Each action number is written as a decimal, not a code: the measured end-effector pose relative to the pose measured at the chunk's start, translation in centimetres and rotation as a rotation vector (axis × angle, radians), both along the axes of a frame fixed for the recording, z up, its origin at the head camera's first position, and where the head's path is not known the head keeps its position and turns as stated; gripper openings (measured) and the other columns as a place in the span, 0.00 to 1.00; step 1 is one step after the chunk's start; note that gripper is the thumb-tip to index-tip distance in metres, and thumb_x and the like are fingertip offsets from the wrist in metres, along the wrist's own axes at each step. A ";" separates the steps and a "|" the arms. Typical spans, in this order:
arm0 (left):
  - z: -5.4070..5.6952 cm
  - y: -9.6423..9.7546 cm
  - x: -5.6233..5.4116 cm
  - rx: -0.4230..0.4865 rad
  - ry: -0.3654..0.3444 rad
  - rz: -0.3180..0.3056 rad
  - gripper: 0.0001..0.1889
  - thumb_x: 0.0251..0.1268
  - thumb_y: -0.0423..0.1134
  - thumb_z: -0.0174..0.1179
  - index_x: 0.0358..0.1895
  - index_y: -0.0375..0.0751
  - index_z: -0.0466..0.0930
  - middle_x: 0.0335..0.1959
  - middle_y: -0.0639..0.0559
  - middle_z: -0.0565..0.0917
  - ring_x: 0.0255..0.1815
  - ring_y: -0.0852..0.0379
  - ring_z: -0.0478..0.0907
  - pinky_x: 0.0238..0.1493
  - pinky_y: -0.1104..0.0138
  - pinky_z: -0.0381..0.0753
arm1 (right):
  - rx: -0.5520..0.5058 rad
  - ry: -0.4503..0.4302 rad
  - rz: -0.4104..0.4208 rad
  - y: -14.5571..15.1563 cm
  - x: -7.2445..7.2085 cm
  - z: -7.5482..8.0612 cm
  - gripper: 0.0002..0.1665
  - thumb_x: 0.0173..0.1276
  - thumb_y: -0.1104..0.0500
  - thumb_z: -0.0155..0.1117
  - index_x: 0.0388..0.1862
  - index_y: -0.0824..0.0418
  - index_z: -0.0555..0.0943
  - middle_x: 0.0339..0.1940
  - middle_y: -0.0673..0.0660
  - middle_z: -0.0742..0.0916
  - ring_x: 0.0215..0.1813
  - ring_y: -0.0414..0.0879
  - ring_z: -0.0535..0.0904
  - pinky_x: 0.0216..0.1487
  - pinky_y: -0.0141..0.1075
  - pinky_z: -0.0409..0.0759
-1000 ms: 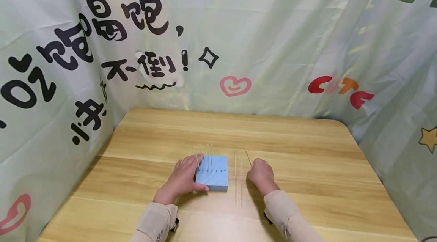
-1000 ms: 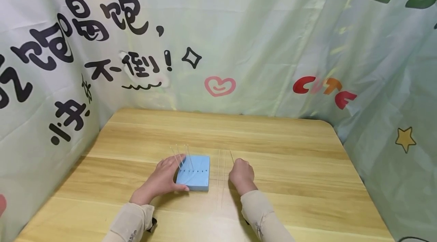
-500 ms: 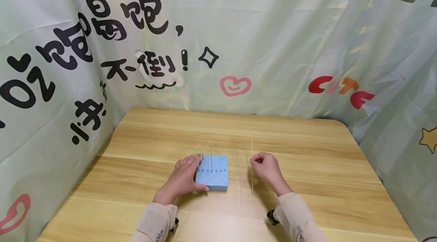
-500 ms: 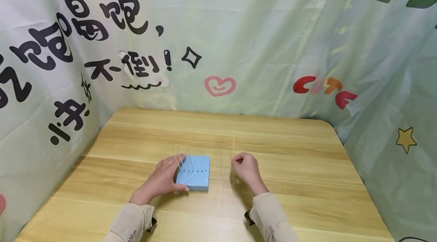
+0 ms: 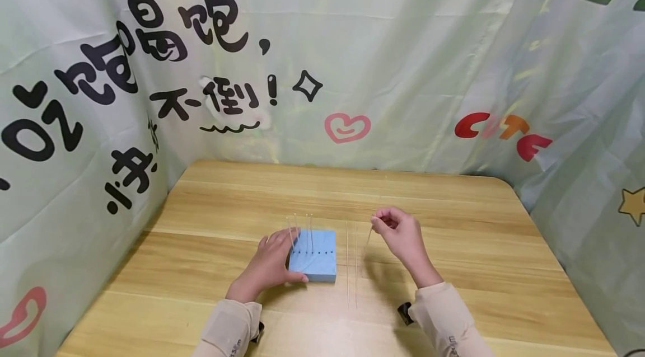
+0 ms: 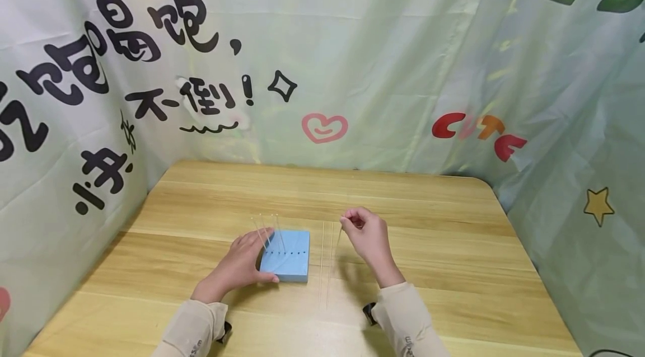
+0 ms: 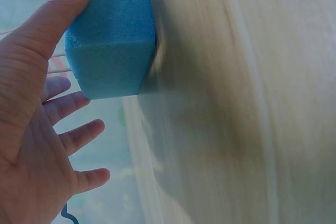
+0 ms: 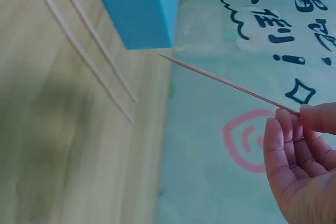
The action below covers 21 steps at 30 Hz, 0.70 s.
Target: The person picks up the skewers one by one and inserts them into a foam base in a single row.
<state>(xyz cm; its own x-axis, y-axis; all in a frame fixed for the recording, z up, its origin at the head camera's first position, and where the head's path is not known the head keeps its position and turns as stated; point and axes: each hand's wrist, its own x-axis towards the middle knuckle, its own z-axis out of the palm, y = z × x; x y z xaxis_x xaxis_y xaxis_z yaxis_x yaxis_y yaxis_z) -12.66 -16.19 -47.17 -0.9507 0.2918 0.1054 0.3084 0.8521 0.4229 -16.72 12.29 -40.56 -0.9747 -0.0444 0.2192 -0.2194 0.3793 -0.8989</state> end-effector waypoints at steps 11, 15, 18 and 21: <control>-0.1 0.0 0.0 -0.004 -0.004 -0.003 0.59 0.32 0.62 0.74 0.71 0.38 0.58 0.69 0.42 0.65 0.69 0.41 0.60 0.66 0.42 0.54 | -0.027 0.135 0.058 -1.8 0.9 1.6 0.02 0.61 0.65 0.67 0.30 0.64 0.82 0.28 0.56 0.85 0.31 0.42 0.81 0.33 0.29 0.81; -0.1 0.0 -0.1 -0.007 -0.005 -0.002 0.59 0.33 0.62 0.74 0.71 0.38 0.58 0.69 0.42 0.65 0.69 0.41 0.59 0.66 0.42 0.54 | -0.062 0.157 0.090 -2.9 1.0 1.6 0.02 0.60 0.66 0.67 0.29 0.65 0.82 0.28 0.56 0.85 0.31 0.42 0.81 0.33 0.29 0.80; -0.2 -0.1 -0.1 -0.004 -0.003 -0.004 0.59 0.33 0.62 0.74 0.71 0.38 0.58 0.69 0.42 0.65 0.69 0.41 0.60 0.67 0.42 0.53 | -0.088 0.146 0.113 -3.7 1.1 1.7 0.03 0.59 0.67 0.68 0.28 0.65 0.82 0.29 0.57 0.86 0.31 0.40 0.81 0.34 0.28 0.81; -0.2 -0.1 -0.1 -0.001 0.000 -0.005 0.59 0.33 0.62 0.74 0.71 0.37 0.58 0.69 0.41 0.65 0.69 0.41 0.59 0.67 0.42 0.53 | -0.116 0.121 0.136 -4.6 1.6 2.4 0.03 0.59 0.68 0.68 0.28 0.69 0.82 0.30 0.59 0.86 0.32 0.40 0.81 0.35 0.28 0.81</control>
<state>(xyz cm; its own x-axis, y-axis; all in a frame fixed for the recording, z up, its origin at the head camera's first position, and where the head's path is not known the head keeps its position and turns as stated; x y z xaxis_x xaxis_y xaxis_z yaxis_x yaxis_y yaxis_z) -12.71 -16.32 -47.35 -0.9493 0.2963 0.1049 0.3122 0.8513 0.4216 -15.11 7.69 -38.17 -0.9276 -0.1416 0.3457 -0.3706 0.2343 -0.8987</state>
